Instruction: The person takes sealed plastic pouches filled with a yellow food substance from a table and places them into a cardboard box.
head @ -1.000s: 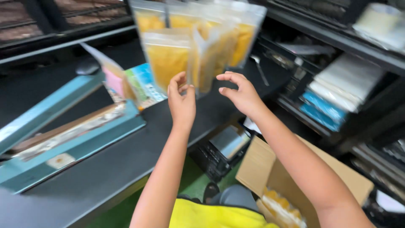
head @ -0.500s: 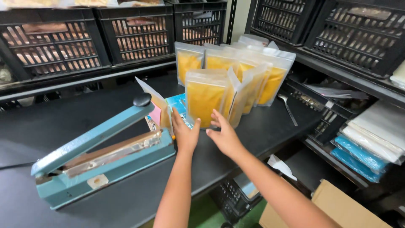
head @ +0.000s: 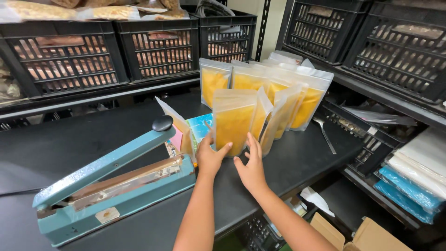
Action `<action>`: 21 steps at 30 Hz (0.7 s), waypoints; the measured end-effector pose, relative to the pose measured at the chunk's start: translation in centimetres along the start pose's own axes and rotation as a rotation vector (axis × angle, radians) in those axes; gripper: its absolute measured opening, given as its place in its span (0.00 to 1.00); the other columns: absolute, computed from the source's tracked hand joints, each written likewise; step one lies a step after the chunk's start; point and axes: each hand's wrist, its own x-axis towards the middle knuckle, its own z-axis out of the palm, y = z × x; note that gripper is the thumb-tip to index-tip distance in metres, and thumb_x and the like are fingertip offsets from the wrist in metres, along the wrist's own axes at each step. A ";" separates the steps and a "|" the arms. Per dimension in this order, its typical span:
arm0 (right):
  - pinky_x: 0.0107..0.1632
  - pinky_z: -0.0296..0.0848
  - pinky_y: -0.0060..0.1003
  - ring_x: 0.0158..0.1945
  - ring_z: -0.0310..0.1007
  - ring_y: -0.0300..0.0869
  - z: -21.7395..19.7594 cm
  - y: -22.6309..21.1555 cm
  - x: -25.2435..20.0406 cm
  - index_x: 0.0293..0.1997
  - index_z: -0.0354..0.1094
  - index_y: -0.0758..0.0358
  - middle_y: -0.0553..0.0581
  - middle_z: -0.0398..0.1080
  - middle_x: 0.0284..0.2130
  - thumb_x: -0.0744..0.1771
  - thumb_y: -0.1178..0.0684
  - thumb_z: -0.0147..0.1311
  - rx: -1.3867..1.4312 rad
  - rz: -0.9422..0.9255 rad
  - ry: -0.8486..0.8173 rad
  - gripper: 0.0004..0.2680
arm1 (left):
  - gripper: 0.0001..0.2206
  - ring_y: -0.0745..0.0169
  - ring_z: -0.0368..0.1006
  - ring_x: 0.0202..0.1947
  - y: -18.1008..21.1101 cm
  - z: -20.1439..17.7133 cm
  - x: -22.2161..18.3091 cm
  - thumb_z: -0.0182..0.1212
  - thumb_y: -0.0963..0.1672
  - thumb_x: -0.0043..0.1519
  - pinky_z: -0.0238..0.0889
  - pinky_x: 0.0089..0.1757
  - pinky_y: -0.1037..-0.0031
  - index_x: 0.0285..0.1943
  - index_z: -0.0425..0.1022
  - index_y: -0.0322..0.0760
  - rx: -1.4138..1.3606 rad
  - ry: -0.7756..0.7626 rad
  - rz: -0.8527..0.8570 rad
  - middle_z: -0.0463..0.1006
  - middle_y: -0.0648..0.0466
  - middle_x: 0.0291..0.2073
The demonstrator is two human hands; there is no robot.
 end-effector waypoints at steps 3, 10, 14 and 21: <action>0.68 0.65 0.51 0.74 0.48 0.64 -0.5 -0.4 -0.4 0.79 0.38 0.63 0.73 0.45 0.71 0.63 0.63 0.58 -0.018 0.060 -0.003 0.35 | 0.30 0.62 0.74 0.55 -5.9 3.3 2.2 0.79 0.59 0.44 0.67 0.57 0.66 0.53 0.82 0.50 0.029 0.010 0.067 0.81 0.62 0.47; 0.72 0.58 0.48 0.77 0.41 0.61 -0.9 -1.6 -0.3 0.80 0.34 0.59 0.70 0.42 0.74 0.63 0.59 0.60 0.051 0.210 -0.051 0.37 | 0.22 0.56 0.79 0.51 -1.2 0.4 1.0 0.79 0.49 0.50 0.70 0.51 0.63 0.53 0.82 0.43 -0.326 -0.076 -0.073 0.85 0.52 0.43; 0.74 0.55 0.48 0.77 0.41 0.57 -1.5 -3.2 0.2 0.80 0.35 0.54 0.67 0.42 0.75 0.60 0.52 0.69 0.127 0.277 -0.092 0.42 | 0.16 0.59 0.76 0.43 -0.7 0.6 0.7 0.68 0.43 0.50 0.69 0.49 0.60 0.49 0.81 0.38 -0.537 -0.105 -0.149 0.81 0.50 0.37; 0.54 0.74 0.45 0.52 0.78 0.42 -0.4 6.4 -0.3 0.50 0.78 0.53 0.53 0.81 0.42 0.56 0.45 0.78 0.124 0.190 0.023 0.21 | 0.22 0.50 0.76 0.40 1.9 -0.3 -0.2 0.42 0.53 0.57 0.70 0.46 0.66 0.43 0.79 0.38 -1.280 -0.290 -0.285 0.82 0.47 0.38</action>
